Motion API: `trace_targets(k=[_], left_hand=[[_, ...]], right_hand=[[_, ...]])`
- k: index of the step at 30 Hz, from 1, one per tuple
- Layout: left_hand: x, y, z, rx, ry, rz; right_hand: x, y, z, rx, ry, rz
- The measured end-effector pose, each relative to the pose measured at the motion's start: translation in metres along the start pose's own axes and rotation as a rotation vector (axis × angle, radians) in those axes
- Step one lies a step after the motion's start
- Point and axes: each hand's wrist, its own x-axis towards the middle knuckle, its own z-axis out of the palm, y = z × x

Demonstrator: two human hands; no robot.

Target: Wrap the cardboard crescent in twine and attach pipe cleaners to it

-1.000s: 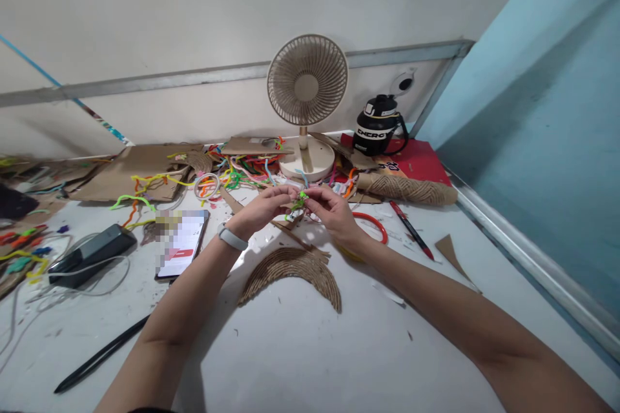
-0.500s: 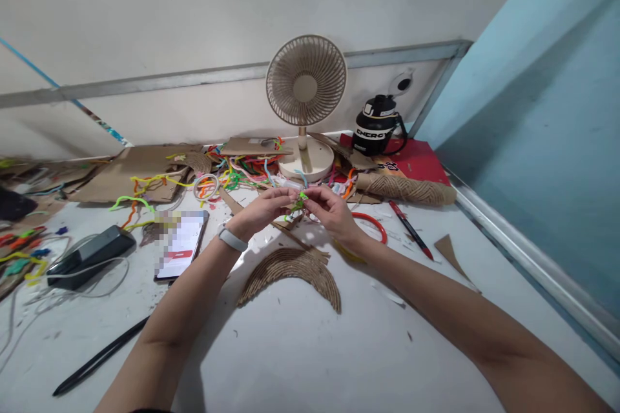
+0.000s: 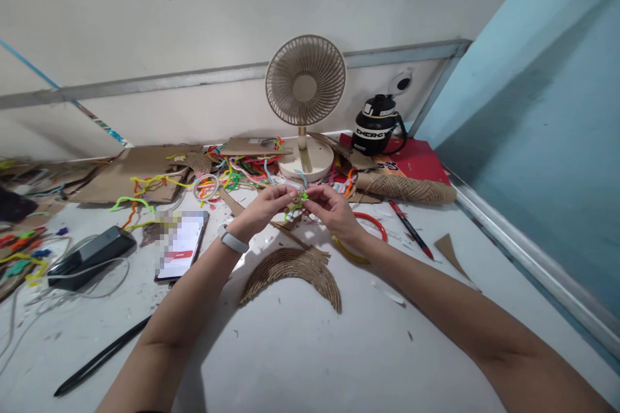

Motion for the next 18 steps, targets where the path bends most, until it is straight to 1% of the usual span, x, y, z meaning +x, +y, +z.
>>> trace_targets(k=[2,5,7,11,15,18], left_hand=[[-0.0007,0.0020,0.0002,0.019,0.029,-0.001],[-0.0019,0.0047,0.0001,0.037,0.002,-0.003],[-0.0024,0.0056,0.0001,0.025,-0.007,-0.025],[-0.0023,0.0048,0.0003,-0.030,0.012,-0.080],[-0.0016,0.0032,-0.0003,-0.049,0.002,-0.089],[-0.0014,0.0035,-0.0005,-0.066,0.040,-0.077]], right_hand=[[0.0002,-0.0016,0.0002,-0.003,0.002,-0.005],[0.0003,-0.0027,0.0002,-0.008,0.007,0.006],[0.0004,-0.0027,-0.0004,-0.007,-0.001,0.017],[0.0001,-0.0027,-0.0017,-0.005,-0.006,0.025],[0.0000,-0.0041,-0.0022,-0.108,0.039,-0.011],[0.0010,-0.0031,-0.0031,-0.156,0.080,-0.066]])
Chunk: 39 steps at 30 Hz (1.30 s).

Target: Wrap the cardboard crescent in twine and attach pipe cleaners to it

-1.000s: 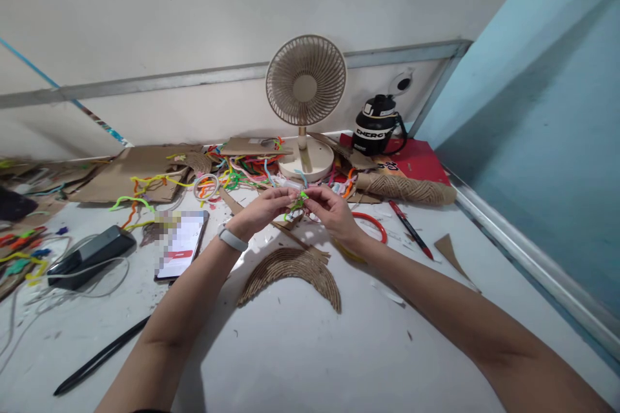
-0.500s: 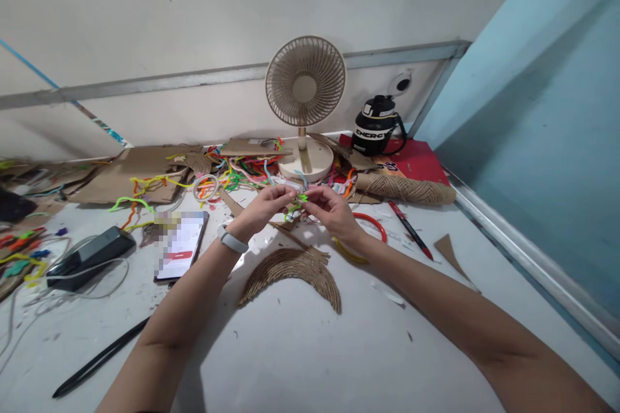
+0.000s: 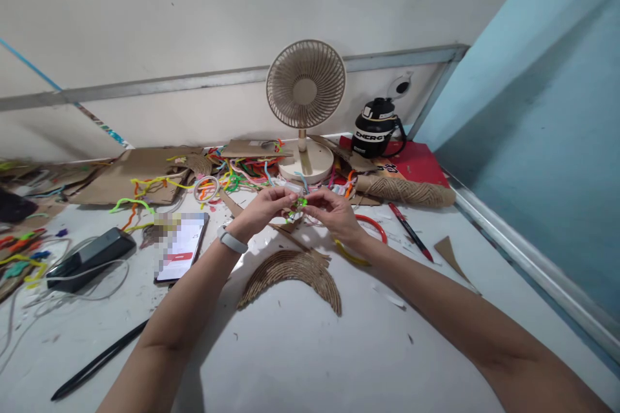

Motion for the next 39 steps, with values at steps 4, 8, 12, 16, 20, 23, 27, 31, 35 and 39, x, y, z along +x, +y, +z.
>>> trace_targets(k=[4,8,12,16,20,23,27,31,35,39], left_hand=[[-0.001,0.002,0.002,0.009,0.020,0.008],[-0.002,0.003,0.004,0.014,0.018,-0.002],[-0.002,0.005,0.006,0.011,0.002,-0.010],[-0.003,0.006,0.008,0.017,0.023,-0.005],[-0.003,0.006,0.009,0.030,0.011,-0.010],[-0.003,0.004,0.008,0.031,0.003,-0.009],[-0.002,0.001,0.007,0.027,-0.005,0.010],[0.001,-0.004,0.010,-0.008,0.053,0.107],[0.002,-0.006,0.015,-0.034,0.128,0.176],[0.001,-0.004,0.019,-0.030,0.143,0.196]], right_hand=[[0.000,0.005,-0.002,-0.047,0.031,-0.071],[-0.001,0.005,-0.003,-0.108,0.018,-0.101],[0.000,0.001,-0.003,-0.154,0.017,-0.133],[0.000,0.000,-0.003,-0.176,0.041,-0.167],[-0.001,0.000,-0.004,-0.188,0.032,-0.180],[0.000,-0.002,-0.004,-0.189,0.028,-0.190],[0.000,-0.001,-0.003,-0.169,0.055,-0.167],[-0.001,0.002,0.002,-0.017,0.094,-0.025],[-0.003,0.000,0.005,0.105,0.149,0.062],[-0.004,0.002,0.004,0.033,0.135,0.014]])
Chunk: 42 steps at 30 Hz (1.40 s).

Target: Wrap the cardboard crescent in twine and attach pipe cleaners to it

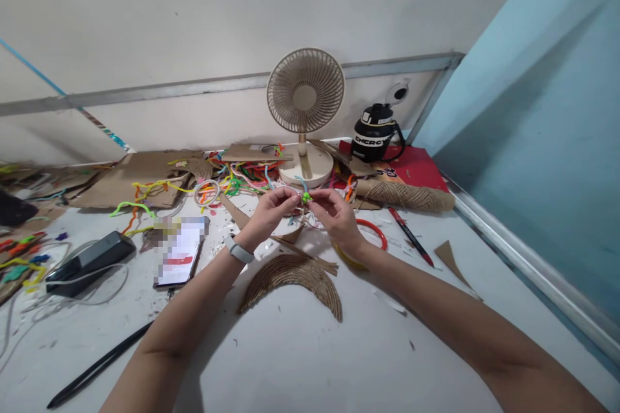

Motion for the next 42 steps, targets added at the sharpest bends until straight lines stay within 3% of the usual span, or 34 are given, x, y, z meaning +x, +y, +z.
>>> trace_targets(k=[6,14,24,28,33,42], left_hand=[[-0.004,0.006,0.005,0.053,0.000,0.063],[-0.003,0.004,0.004,0.049,-0.043,0.070],[-0.002,0.001,0.002,0.054,-0.092,0.086],[-0.002,-0.002,0.005,0.044,-0.043,0.060],[-0.002,-0.005,0.005,-0.034,0.058,0.044],[0.002,-0.010,-0.002,-0.043,0.086,0.047]], right_hand=[[0.000,0.006,-0.002,-0.099,0.007,-0.078],[0.005,-0.004,-0.006,-0.345,0.051,-0.339],[0.007,0.002,-0.013,-0.507,-0.039,-0.598],[0.006,0.001,-0.014,-0.510,-0.076,-0.605],[0.007,-0.004,-0.011,-0.445,-0.015,-0.506],[0.005,-0.003,-0.007,-0.347,-0.017,-0.356]])
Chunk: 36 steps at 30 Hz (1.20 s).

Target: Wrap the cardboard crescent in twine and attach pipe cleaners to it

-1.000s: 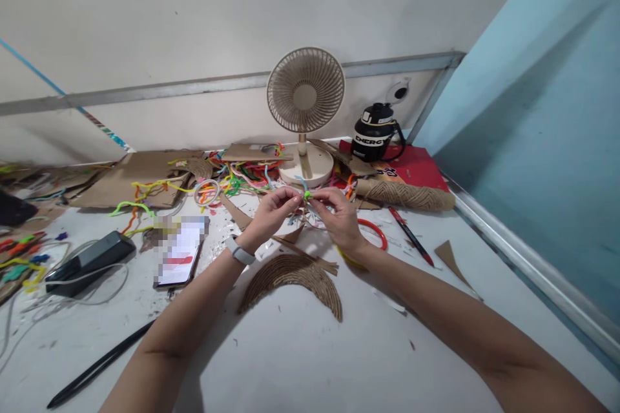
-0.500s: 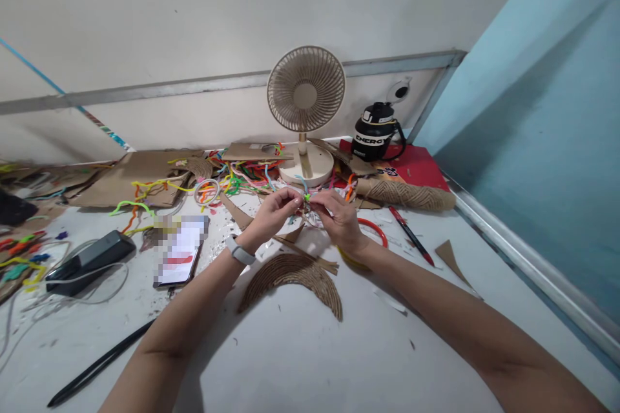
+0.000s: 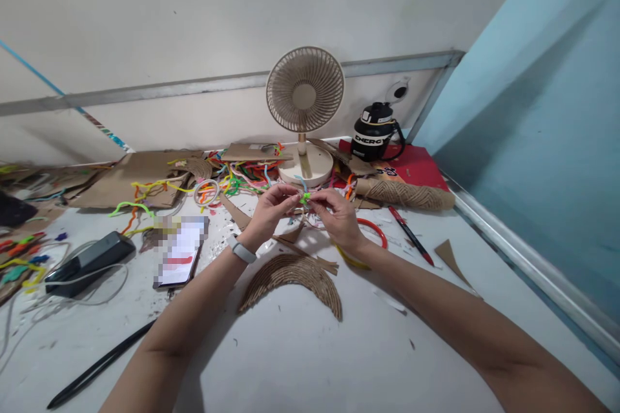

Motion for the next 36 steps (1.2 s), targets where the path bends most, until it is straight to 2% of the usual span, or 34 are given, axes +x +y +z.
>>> trace_targets(k=[3,9,15,21,26,30,36], left_hand=[[0.000,0.000,0.003,0.054,-0.006,0.051],[0.001,-0.008,0.002,0.147,-0.058,0.175],[0.001,-0.010,-0.002,0.192,-0.050,0.266],[-0.003,-0.002,0.001,-0.006,-0.167,0.121],[-0.002,-0.002,0.001,-0.123,-0.112,0.000],[-0.001,-0.001,0.001,-0.154,-0.107,-0.022],[0.000,-0.003,-0.002,-0.124,-0.142,-0.007]], right_hand=[[-0.001,0.001,0.001,0.018,-0.002,0.015],[-0.002,-0.002,0.001,-0.005,-0.031,-0.053],[-0.004,0.000,0.004,0.057,-0.020,0.068],[-0.006,-0.002,0.004,0.198,-0.014,0.210],[-0.002,-0.007,0.001,0.371,0.002,0.341],[-0.001,-0.006,0.001,0.291,-0.081,0.341],[-0.001,0.000,-0.001,0.132,-0.123,0.271]])
